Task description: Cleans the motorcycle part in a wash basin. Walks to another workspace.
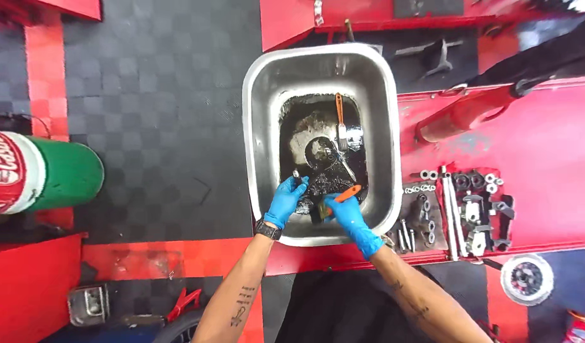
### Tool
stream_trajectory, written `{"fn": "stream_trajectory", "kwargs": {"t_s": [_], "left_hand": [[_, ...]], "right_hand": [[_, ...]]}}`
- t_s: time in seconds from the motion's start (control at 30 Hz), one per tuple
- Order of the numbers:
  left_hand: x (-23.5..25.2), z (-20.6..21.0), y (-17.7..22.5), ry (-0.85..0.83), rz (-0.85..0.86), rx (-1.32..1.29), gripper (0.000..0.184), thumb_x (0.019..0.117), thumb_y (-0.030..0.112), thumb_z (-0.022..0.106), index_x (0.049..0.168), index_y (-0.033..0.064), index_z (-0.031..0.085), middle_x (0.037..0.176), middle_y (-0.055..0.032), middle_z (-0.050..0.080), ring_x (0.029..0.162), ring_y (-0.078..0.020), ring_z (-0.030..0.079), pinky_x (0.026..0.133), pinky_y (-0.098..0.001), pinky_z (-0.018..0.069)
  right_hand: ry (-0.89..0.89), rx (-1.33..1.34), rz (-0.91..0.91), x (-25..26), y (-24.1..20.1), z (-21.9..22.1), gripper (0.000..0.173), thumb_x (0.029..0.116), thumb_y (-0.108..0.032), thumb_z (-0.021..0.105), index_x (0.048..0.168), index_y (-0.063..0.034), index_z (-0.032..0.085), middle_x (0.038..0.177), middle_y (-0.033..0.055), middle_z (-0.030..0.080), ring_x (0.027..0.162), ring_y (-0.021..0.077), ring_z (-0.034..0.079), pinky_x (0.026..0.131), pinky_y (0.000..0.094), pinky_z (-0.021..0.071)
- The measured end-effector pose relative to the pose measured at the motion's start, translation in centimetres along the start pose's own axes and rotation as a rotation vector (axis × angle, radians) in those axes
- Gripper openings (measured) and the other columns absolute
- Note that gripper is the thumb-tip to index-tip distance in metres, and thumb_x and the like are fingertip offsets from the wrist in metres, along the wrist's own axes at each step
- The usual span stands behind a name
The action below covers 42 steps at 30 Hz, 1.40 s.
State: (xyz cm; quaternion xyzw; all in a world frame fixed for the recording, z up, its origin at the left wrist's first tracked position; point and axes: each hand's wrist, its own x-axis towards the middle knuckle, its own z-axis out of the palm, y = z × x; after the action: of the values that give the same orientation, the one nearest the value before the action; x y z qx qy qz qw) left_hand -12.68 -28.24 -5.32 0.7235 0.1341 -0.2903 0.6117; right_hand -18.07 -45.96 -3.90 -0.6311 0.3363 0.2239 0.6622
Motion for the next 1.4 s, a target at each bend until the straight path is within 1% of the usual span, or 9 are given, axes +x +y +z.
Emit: {"fn": "stream_trajectory", "kwargs": {"t_s": [0.47,0.67,0.8,0.9,1.03,1.13,1.23,1.33,1.4], "left_hand": [[-1.0,1.8,-0.6,0.066,-0.096,-0.081,0.026,0.1065,0.015,0.056,0.125,-0.0032,0.061,0.114,-0.0149,0.070,0.099,-0.0211,0.073,0.085,-0.0371,0.0633],[-1.2,1.4,-1.6,0.027,0.013,0.075,0.030,0.0969,0.006,0.065,0.125,-0.0041,0.063,0.116,-0.0146,0.071,0.104,-0.0183,0.071,0.093,-0.0360,0.0601],[-1.9,1.4,-1.3,0.021,-0.006,0.448,0.062,0.0865,0.002,0.074,0.143,0.0012,0.049,0.126,-0.0149,0.069,0.115,-0.0231,0.069,0.101,-0.0411,0.0562],[-1.8,1.9,-0.5,0.000,-0.045,0.716,0.083,0.0859,0.003,0.073,0.158,0.0055,0.032,0.135,-0.0120,0.067,0.116,-0.0287,0.069,0.101,-0.0483,0.0551],[-2.8,2.5,-0.5,-0.025,-0.018,0.790,0.085,0.0909,0.007,0.069,0.162,0.0040,0.023,0.138,-0.0145,0.065,0.120,-0.0337,0.067,0.105,-0.0521,0.0511],[-2.8,2.4,0.7,-0.051,0.016,0.792,0.070,0.0958,0.009,0.063,0.160,0.0084,0.035,0.139,-0.0155,0.065,0.123,-0.0332,0.065,0.107,-0.0519,0.0498],[-3.2,1.8,0.3,-0.093,0.011,0.804,0.038,0.0974,0.010,0.060,0.135,0.0052,0.065,0.127,-0.0178,0.069,0.120,-0.0320,0.066,0.107,-0.0513,0.0485],[-2.8,1.3,0.3,-0.094,0.003,0.734,0.024,0.0954,0.012,0.064,0.116,0.0054,0.072,0.112,-0.0132,0.073,0.108,-0.0256,0.069,0.100,-0.0482,0.0529],[-2.9,0.8,0.4,-0.092,-0.003,0.688,0.022,0.0944,0.011,0.066,0.114,0.0047,0.073,0.107,-0.0124,0.074,0.104,-0.0234,0.070,0.097,-0.0469,0.0540]], "right_hand": [[0.144,-0.135,-0.210,2.9,-1.0,-1.0,0.021,0.0967,-0.017,0.069,0.112,-0.0040,0.075,0.095,0.0118,0.075,0.077,0.0201,0.075,0.071,0.0395,0.0657],[0.101,-0.286,-0.290,3.5,-1.5,-2.3,0.024,0.0954,-0.023,0.069,0.114,-0.0103,0.076,0.100,0.0072,0.076,0.085,0.0170,0.074,0.078,0.0401,0.0637],[-0.137,-0.302,-0.287,2.9,-2.8,-2.0,0.022,0.0965,-0.022,0.071,0.115,-0.0105,0.076,0.103,0.0063,0.076,0.086,0.0158,0.075,0.077,0.0365,0.0650],[-0.120,-0.618,-0.292,5.2,-2.0,-2.6,0.027,0.0978,-0.025,0.064,0.119,-0.0142,0.076,0.109,0.0073,0.076,0.099,0.0178,0.072,0.091,0.0416,0.0573],[-0.196,-0.626,-0.348,4.5,-1.7,-2.2,0.025,0.0989,-0.028,0.065,0.118,-0.0148,0.077,0.107,0.0056,0.076,0.094,0.0163,0.073,0.087,0.0393,0.0602],[-0.079,-0.698,-0.388,6.6,-2.0,-3.7,0.027,0.0994,-0.027,0.063,0.120,-0.0148,0.076,0.107,0.0089,0.076,0.100,0.0220,0.072,0.093,0.0473,0.0557],[-0.161,-0.636,-0.454,6.5,-2.4,-3.3,0.026,0.0996,-0.029,0.066,0.119,-0.0162,0.077,0.105,0.0052,0.077,0.094,0.0164,0.073,0.090,0.0411,0.0590],[-0.046,-0.733,-0.504,8.8,-3.4,-4.3,0.024,0.0991,-0.023,0.063,0.117,-0.0147,0.077,0.104,0.0105,0.076,0.098,0.0262,0.072,0.090,0.0527,0.0560],[-0.073,-0.657,-0.511,8.7,-4.1,-4.0,0.023,0.0989,-0.025,0.066,0.116,-0.0155,0.078,0.101,0.0074,0.077,0.091,0.0214,0.073,0.086,0.0476,0.0598]]}}
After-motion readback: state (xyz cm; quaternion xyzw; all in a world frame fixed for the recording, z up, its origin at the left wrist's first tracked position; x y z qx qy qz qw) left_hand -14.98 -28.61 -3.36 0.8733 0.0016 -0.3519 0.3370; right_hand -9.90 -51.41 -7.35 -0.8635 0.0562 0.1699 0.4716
